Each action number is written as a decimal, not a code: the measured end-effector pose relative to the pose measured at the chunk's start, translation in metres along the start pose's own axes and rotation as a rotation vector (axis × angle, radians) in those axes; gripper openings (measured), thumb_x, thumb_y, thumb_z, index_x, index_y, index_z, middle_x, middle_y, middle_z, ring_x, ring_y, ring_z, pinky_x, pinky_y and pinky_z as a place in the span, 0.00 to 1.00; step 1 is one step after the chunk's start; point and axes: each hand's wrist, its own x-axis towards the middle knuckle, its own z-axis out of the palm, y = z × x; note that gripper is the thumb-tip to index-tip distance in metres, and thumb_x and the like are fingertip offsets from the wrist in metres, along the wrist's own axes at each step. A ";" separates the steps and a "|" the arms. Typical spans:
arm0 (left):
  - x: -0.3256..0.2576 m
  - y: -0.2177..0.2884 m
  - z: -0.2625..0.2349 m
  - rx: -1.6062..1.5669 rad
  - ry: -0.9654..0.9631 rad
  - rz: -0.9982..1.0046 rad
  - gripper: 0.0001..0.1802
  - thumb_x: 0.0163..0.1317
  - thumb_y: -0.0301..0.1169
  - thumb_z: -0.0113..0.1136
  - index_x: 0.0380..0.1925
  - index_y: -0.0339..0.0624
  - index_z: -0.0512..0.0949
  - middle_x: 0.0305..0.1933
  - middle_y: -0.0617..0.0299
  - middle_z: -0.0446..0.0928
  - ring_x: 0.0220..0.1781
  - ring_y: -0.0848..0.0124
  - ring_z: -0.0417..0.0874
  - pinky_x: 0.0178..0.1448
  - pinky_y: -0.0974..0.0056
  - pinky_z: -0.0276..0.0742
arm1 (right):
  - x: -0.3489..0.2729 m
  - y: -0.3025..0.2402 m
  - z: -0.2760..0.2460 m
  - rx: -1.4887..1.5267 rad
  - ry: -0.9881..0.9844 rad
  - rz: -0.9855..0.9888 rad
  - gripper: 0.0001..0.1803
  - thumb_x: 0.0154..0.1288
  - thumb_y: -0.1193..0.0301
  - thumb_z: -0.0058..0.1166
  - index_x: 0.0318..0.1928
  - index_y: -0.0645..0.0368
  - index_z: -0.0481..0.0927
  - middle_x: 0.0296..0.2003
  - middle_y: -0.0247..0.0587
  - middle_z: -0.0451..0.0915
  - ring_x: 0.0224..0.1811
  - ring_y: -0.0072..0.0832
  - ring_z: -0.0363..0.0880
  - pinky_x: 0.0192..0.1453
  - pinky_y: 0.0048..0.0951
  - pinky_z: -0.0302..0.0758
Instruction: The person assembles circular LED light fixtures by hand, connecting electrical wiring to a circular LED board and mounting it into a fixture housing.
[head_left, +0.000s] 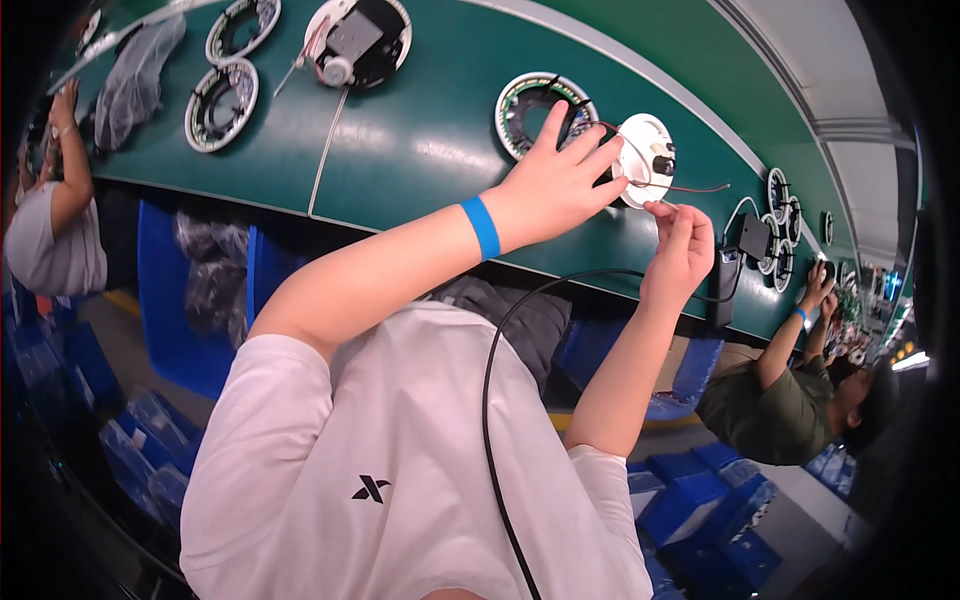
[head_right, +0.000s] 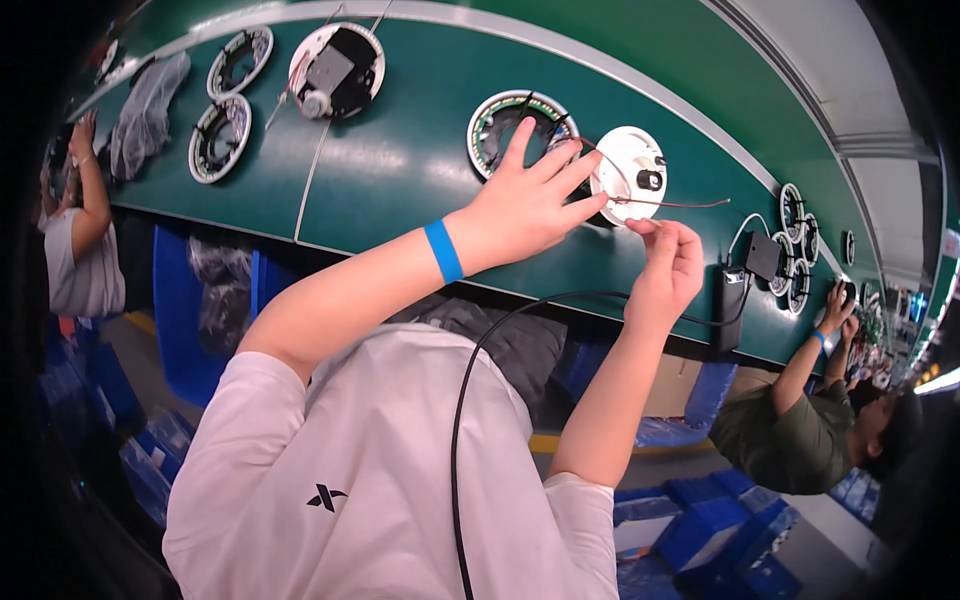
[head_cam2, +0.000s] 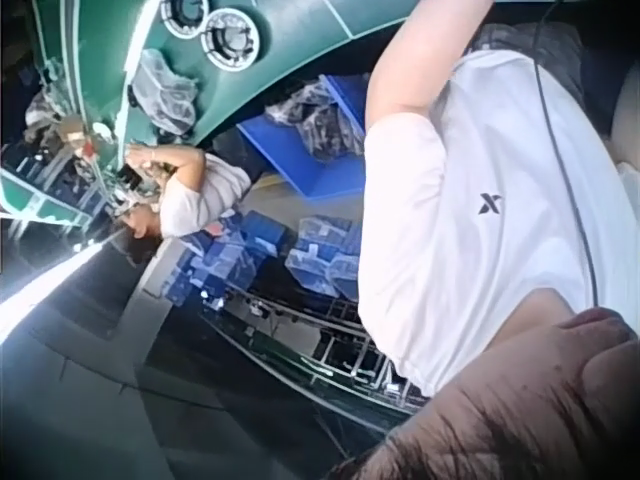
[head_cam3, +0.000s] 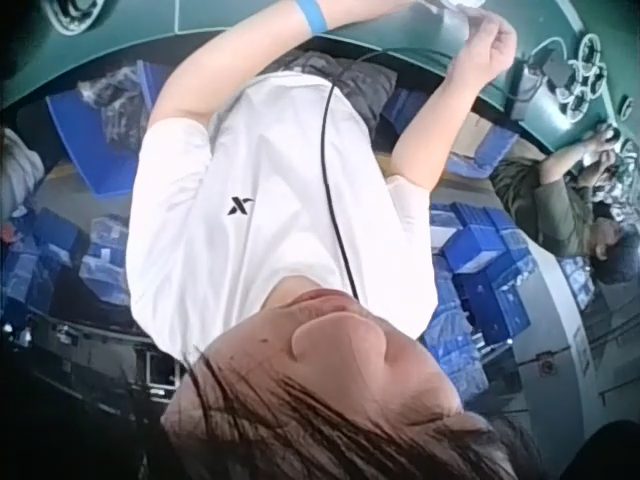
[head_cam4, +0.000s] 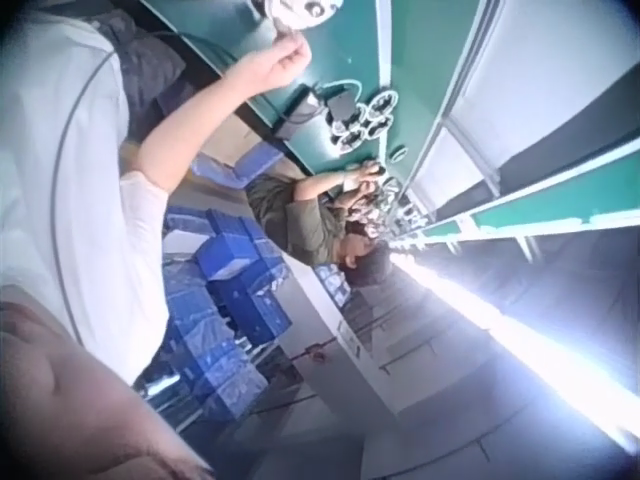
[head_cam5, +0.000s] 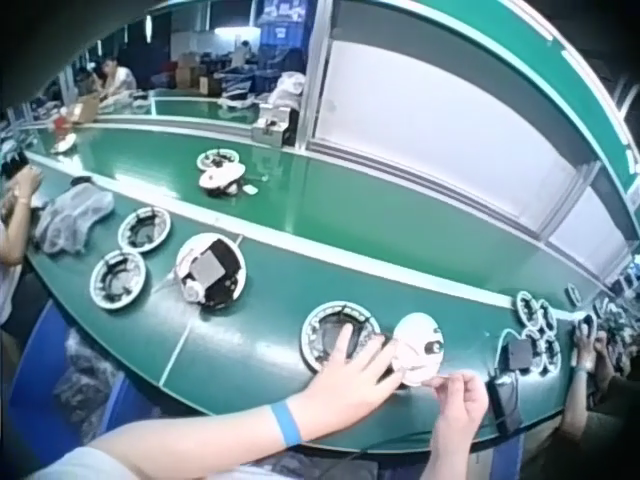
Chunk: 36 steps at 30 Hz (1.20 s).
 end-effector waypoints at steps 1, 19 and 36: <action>-0.004 0.007 0.001 -0.009 -0.007 -0.036 0.20 0.54 0.35 0.68 0.49 0.52 0.84 0.64 0.56 0.77 0.65 0.60 0.78 0.72 0.33 0.63 | 0.002 0.004 -0.005 0.009 0.022 0.027 0.09 0.84 0.72 0.45 0.49 0.66 0.75 0.40 0.52 0.86 0.45 0.39 0.87 0.62 0.42 0.82; 0.011 0.062 0.046 -1.487 -0.166 -1.031 0.40 0.68 0.22 0.52 0.76 0.23 0.48 0.38 0.51 0.82 0.26 0.67 0.83 0.28 0.62 0.81 | 0.008 0.019 -0.026 -0.165 -0.035 0.151 0.12 0.86 0.64 0.41 0.54 0.61 0.68 0.57 0.62 0.81 0.42 0.44 0.90 0.43 0.36 0.89; 0.013 0.057 0.034 -1.215 -0.124 -0.919 0.28 0.64 0.25 0.58 0.62 0.28 0.61 0.44 0.31 0.81 0.40 0.38 0.86 0.44 0.43 0.82 | 0.002 0.010 -0.028 -0.189 0.103 0.015 0.11 0.85 0.68 0.46 0.51 0.64 0.74 0.43 0.50 0.83 0.35 0.33 0.85 0.37 0.30 0.83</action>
